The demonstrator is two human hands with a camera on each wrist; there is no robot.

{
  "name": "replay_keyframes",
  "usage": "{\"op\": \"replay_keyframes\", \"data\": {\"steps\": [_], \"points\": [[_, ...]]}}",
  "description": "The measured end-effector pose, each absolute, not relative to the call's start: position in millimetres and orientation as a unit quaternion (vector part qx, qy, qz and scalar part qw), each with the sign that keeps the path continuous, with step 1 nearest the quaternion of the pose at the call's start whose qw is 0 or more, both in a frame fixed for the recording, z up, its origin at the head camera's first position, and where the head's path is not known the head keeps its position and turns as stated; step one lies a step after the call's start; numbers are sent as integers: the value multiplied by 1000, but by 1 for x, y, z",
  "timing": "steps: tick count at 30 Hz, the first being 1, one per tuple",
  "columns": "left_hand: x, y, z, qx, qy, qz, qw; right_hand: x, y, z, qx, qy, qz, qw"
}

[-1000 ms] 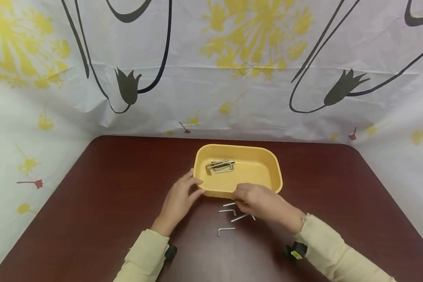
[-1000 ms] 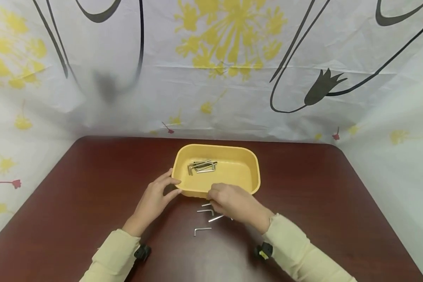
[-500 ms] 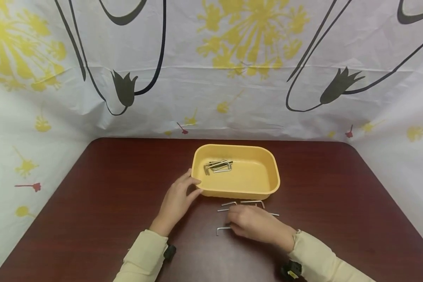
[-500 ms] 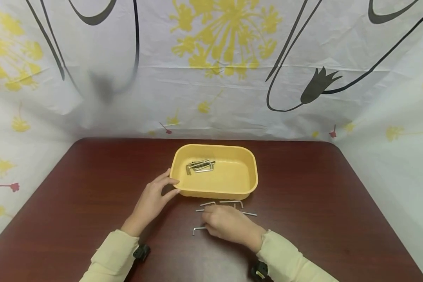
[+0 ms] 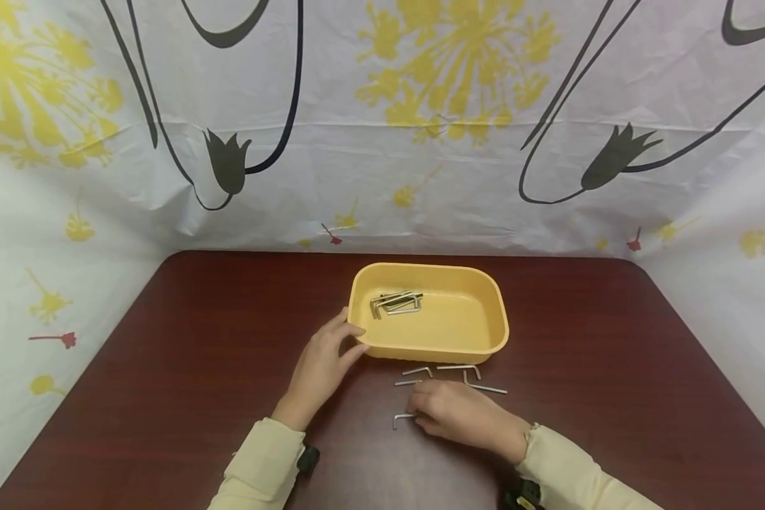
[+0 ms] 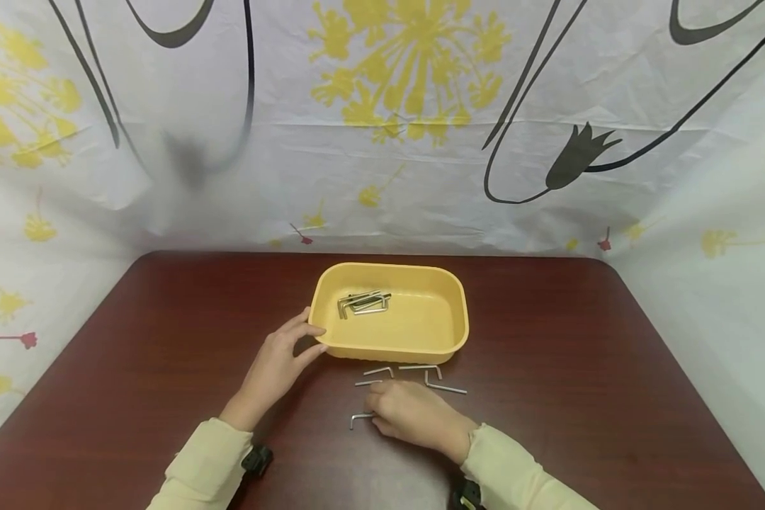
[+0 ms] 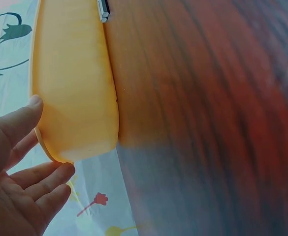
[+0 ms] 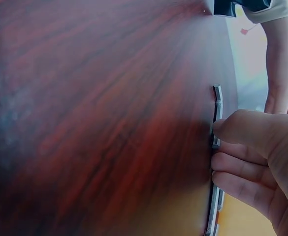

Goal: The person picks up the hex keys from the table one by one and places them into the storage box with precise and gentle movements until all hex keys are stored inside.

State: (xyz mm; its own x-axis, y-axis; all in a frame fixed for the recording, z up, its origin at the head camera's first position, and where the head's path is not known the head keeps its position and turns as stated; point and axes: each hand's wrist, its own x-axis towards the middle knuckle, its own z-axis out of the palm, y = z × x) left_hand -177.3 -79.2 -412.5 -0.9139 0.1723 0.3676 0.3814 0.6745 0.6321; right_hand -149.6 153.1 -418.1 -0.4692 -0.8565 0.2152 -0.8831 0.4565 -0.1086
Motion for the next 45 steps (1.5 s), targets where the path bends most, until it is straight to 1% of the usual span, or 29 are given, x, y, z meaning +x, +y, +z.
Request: {"op": "replay_keyframes", "data": {"steps": [8, 21, 25, 29, 36, 45], "points": [[-178, -80, -411, -151, -904, -376, 140, -152, 151, -420, 513, -848, 97, 88], [-178, -77, -414, -156, -904, -374, 132, -152, 151, -419, 508, -851, 110, 68], [-178, -77, -413, -162, -903, -374, 138, -153, 152, -418, 514, -846, 115, 81], [-177, -79, -413, -162, -902, -373, 144, -157, 151, -410, 522, -838, 113, 106], [-175, -80, -413, -147, -907, -372, 135, -167, 158, -389, 524, -833, 127, 122], [-176, -80, -412, -154, -906, -367, 142, -181, 169, -369, 504, -842, 132, 140]]}}
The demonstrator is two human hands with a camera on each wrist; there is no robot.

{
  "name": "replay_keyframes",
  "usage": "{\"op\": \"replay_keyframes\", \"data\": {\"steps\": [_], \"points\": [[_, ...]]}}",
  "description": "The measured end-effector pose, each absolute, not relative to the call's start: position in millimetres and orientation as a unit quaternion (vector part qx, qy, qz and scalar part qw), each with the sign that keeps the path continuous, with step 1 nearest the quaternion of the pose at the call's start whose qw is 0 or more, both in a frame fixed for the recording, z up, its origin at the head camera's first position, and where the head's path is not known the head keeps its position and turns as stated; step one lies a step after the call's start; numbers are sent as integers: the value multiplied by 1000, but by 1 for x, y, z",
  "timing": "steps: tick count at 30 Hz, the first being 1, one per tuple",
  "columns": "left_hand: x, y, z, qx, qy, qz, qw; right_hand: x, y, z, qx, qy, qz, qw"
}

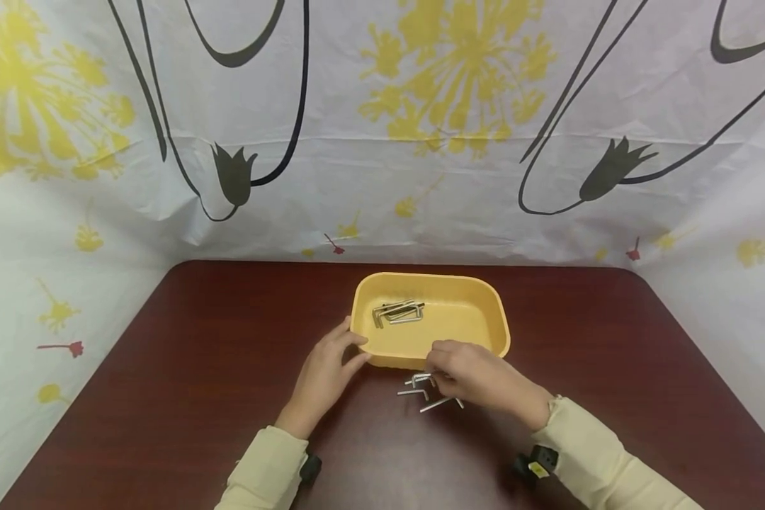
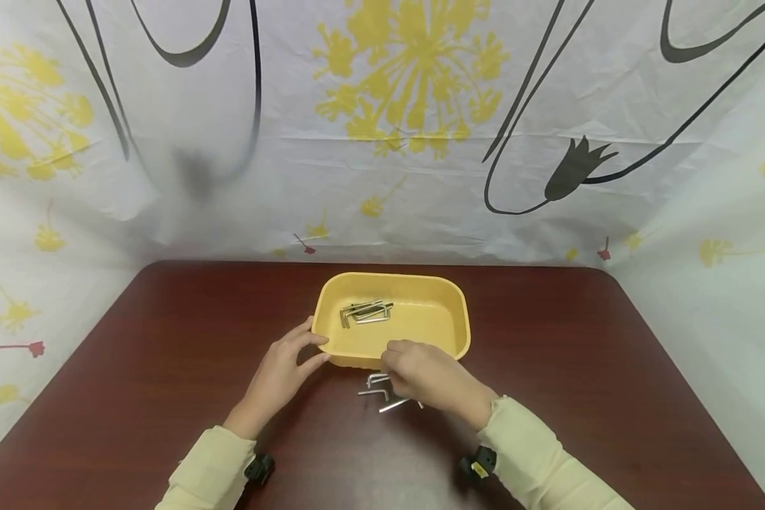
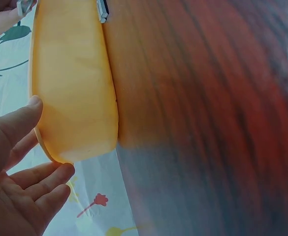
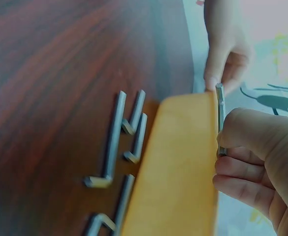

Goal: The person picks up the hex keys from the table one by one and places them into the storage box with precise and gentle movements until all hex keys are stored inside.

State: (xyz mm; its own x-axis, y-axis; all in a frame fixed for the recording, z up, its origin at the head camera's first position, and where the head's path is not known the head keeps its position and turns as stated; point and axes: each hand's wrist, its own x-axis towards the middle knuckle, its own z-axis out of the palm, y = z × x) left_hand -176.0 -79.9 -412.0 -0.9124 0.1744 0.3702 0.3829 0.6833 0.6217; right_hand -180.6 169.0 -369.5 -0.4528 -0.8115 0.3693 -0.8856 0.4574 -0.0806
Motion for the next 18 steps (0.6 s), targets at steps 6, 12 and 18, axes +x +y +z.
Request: {"op": "replay_keyframes", "data": {"steps": [6, 12, 18], "points": [[-177, -81, -414, -151, -905, -371, 143, -196, 178, -361, 515, -829, 134, 170], [-178, -80, -414, -147, -906, -370, 143, -216, 190, -353, 500, -841, 139, 152], [-177, -80, -412, -145, -906, -374, 139, -232, 198, -346, 476, -861, 138, 119]]}}
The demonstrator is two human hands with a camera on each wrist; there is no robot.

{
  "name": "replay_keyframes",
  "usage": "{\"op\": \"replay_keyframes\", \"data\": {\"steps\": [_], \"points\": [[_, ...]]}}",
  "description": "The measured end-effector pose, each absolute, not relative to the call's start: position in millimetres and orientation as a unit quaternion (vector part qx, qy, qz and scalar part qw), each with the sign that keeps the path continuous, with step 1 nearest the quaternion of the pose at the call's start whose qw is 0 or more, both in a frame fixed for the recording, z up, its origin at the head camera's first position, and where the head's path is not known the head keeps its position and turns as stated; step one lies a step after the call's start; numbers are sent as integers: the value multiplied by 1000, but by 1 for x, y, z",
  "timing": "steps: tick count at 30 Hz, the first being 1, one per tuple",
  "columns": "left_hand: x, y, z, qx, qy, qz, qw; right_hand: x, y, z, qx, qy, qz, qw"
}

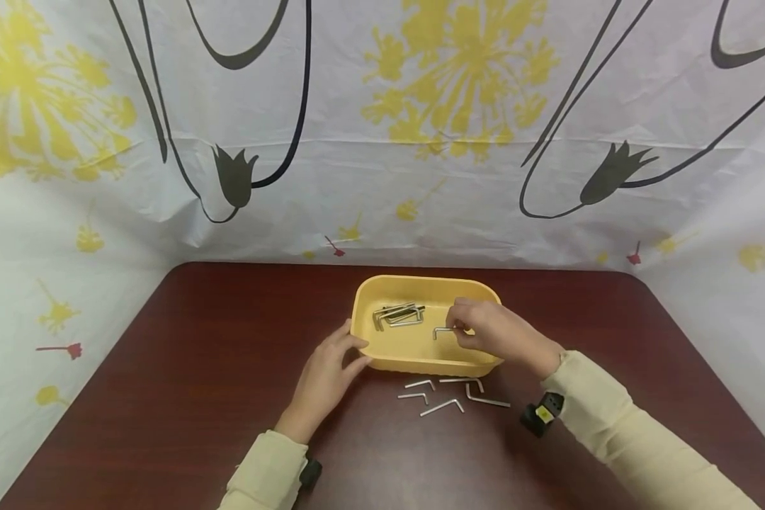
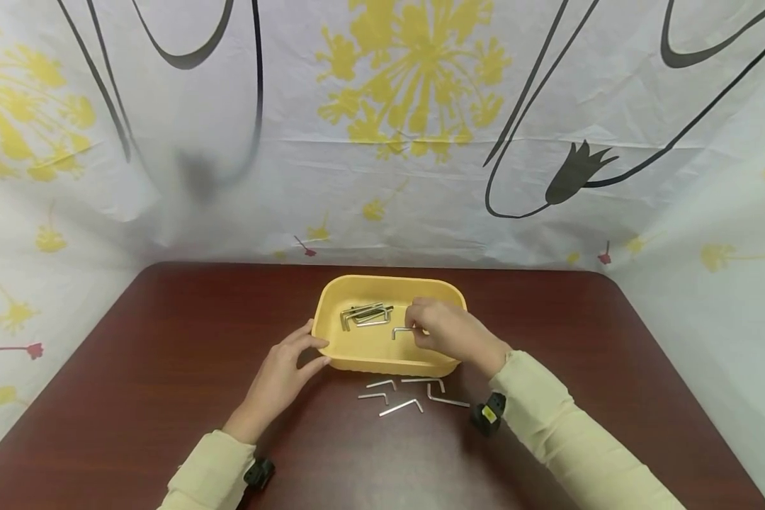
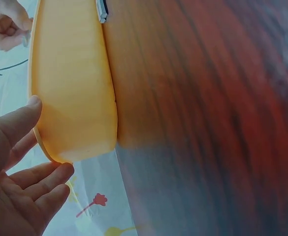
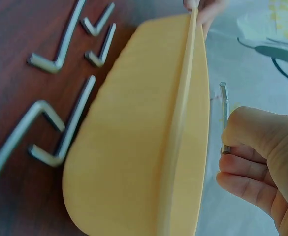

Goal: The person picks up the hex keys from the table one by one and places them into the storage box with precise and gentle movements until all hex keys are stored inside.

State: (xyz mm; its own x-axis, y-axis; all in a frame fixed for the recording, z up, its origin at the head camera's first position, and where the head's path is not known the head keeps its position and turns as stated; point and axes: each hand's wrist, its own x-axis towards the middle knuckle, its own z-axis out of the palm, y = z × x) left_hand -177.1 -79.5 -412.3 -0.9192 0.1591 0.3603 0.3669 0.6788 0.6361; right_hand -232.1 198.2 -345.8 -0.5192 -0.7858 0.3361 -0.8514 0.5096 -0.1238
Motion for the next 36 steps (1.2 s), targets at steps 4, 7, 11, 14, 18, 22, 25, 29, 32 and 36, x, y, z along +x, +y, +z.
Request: {"op": "replay_keyframes", "data": {"steps": [4, 7, 11, 14, 18, 22, 25, 29, 32, 36], "points": [[-177, -79, -413, -140, -906, -374, 140, -244, 200, -344, 472, -865, 139, 100], [-177, -79, -413, -139, -906, -375, 137, -252, 201, -343, 462, -873, 128, 89], [-178, -79, -413, -142, -905, -378, 136, -262, 200, -341, 441, -887, 116, 75], [-179, -79, -413, -144, -904, -379, 137, -268, 199, -340, 429, -893, 120, 68], [-180, -79, -414, -145, -904, -378, 136, -274, 195, -341, 420, -897, 125, 64], [-179, -81, -414, -148, -904, -375, 140, -280, 190, -343, 419, -897, 127, 61], [-179, -82, -412, -148, -906, -373, 139, -286, 187, -343, 423, -895, 128, 61], [-179, -80, -409, -140, -909, -374, 122, -295, 184, -344, 430, -893, 120, 62], [-178, -79, -409, -134, -911, -374, 109, -300, 182, -344, 436, -890, 121, 54], [-176, -79, -408, -134, -912, -373, 105, -306, 177, -345, 441, -888, 125, 37]]}}
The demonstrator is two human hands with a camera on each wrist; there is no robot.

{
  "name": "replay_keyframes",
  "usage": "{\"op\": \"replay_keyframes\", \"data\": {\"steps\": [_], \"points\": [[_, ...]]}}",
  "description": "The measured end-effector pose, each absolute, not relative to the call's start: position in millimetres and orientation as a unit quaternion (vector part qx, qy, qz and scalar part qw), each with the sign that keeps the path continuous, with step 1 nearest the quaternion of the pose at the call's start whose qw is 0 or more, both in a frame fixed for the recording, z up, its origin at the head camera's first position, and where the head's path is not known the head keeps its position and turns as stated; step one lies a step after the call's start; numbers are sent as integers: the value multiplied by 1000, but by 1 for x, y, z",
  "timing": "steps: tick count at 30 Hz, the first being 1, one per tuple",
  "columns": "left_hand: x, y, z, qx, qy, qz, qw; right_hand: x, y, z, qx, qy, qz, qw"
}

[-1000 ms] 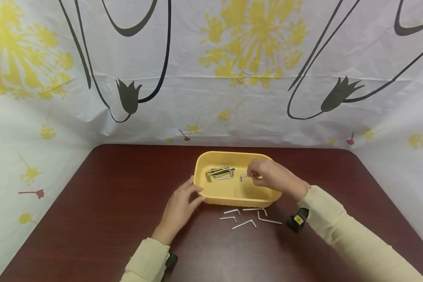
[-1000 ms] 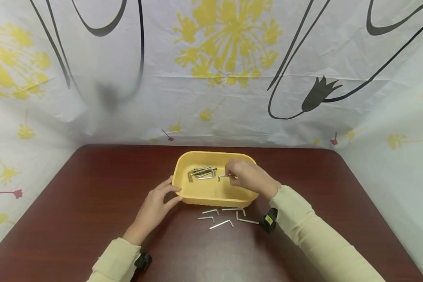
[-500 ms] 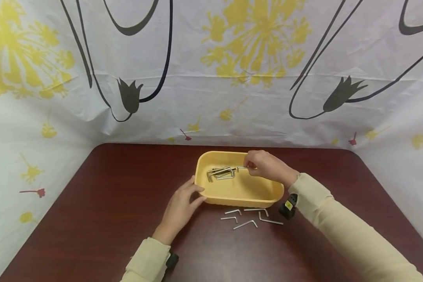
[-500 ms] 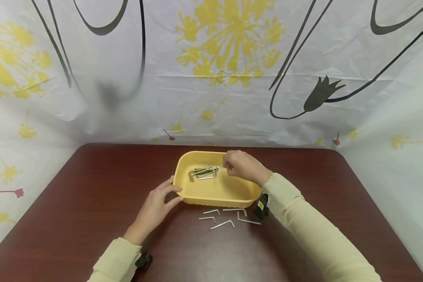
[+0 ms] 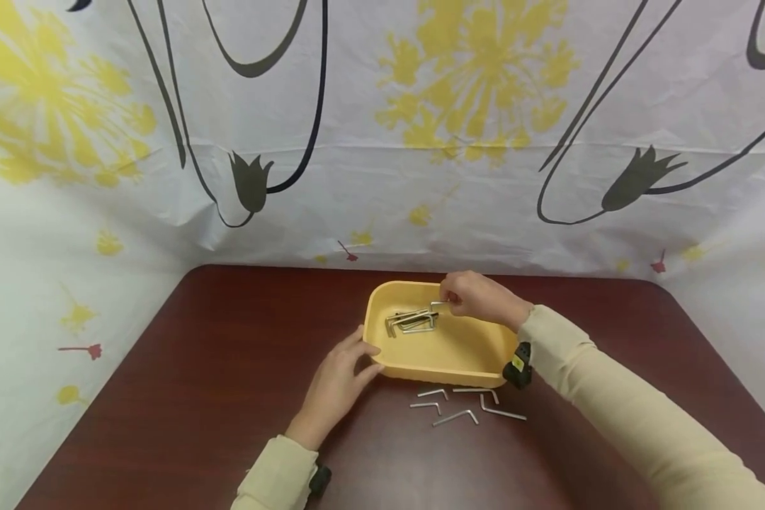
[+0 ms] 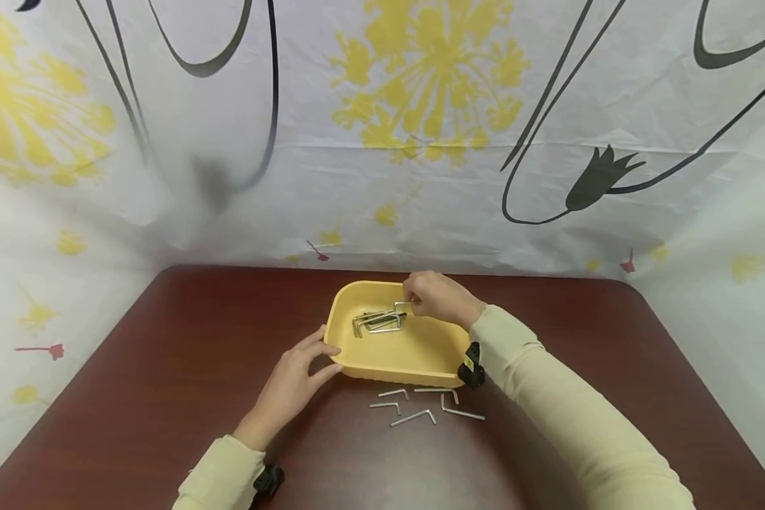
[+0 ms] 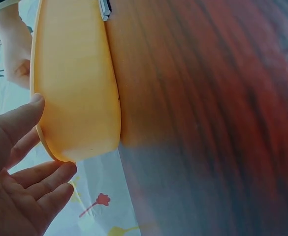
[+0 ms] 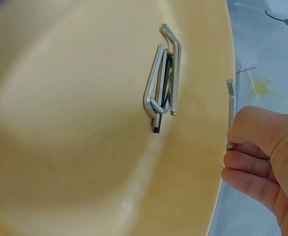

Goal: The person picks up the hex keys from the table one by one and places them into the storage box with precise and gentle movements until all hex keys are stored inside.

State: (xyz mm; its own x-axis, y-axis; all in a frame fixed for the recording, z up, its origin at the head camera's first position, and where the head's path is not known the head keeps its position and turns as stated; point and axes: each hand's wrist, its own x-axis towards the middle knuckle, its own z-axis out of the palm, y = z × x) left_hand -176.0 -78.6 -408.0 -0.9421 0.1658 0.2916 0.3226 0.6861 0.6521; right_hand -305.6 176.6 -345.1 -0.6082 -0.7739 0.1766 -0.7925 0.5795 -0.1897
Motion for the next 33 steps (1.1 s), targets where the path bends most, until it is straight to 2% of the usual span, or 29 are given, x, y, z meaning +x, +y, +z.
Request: {"op": "replay_keyframes", "data": {"steps": [9, 20, 33], "points": [[-175, -78, -414, -149, -916, -354, 119, -318, 159, -354, 460, -880, 121, 8], [-179, -81, -413, -147, -916, -351, 128, -335, 136, -358, 497, -864, 82, 4], [-180, -82, -414, -158, -914, -345, 144, -333, 118, -366, 500, -865, 36, -20]]}}
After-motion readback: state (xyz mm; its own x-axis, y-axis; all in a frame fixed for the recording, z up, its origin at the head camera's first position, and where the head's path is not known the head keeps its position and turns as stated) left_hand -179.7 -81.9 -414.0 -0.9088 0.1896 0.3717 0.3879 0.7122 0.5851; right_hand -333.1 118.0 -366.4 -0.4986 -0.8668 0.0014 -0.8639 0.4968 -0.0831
